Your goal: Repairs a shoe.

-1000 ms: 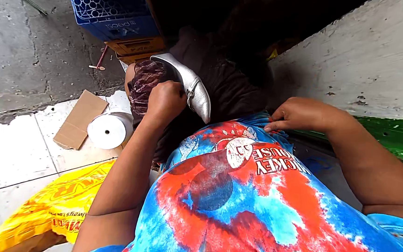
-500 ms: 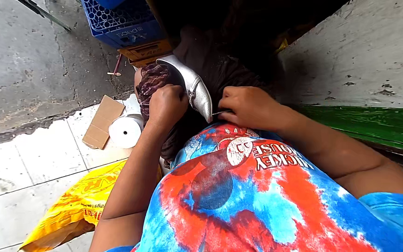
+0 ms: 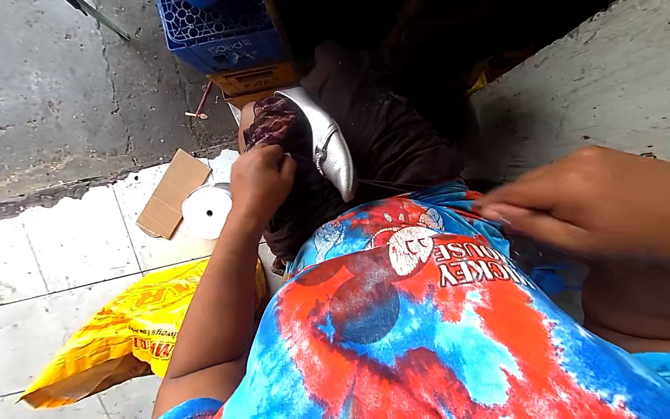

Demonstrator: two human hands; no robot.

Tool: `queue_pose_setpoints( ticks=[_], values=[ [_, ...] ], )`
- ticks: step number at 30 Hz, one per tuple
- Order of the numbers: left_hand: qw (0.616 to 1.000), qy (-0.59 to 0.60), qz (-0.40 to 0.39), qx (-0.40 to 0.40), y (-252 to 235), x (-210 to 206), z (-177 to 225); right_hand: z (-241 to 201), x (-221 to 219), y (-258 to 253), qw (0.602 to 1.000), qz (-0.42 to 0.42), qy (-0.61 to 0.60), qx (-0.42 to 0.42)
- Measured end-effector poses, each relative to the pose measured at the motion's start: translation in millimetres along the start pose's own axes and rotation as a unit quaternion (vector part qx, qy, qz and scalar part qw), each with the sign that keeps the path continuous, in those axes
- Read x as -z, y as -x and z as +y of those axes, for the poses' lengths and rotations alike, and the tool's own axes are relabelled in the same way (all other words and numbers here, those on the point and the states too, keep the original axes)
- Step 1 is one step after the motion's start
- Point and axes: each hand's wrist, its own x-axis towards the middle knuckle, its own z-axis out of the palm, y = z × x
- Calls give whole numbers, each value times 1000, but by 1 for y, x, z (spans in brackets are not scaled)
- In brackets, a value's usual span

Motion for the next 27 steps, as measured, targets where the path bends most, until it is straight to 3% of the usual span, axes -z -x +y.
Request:
queue_pose_setpoints(
  ticks=[5,9,13,16,18,21,25,27],
  values=[
    [995,-27,57,73,26,7,-44,-10,-28,-75,990,-103,4,-93],
    [983,-60,42,170,35,14,-78,-27,-47,-136,971,-209,5,-113],
    [965,-74,48,247,41,11,-116,-32,-71,-165,968,-233,9,-92],
    [948,-77,44,306,41,8,-138,-25,-81,-159,988,-138,-46,-51],
    [938,-74,39,335,40,3,-149,-16,-85,-146,992,45,-119,14],
    [930,-60,-8,362,37,-3,-149,-10,-76,-132,955,260,-119,79],
    [951,-32,-117,283,33,-5,-129,21,-53,-106,936,349,33,20],
    [974,-28,-90,204,35,4,-107,45,-35,-86,931,353,75,-51]
  ],
)
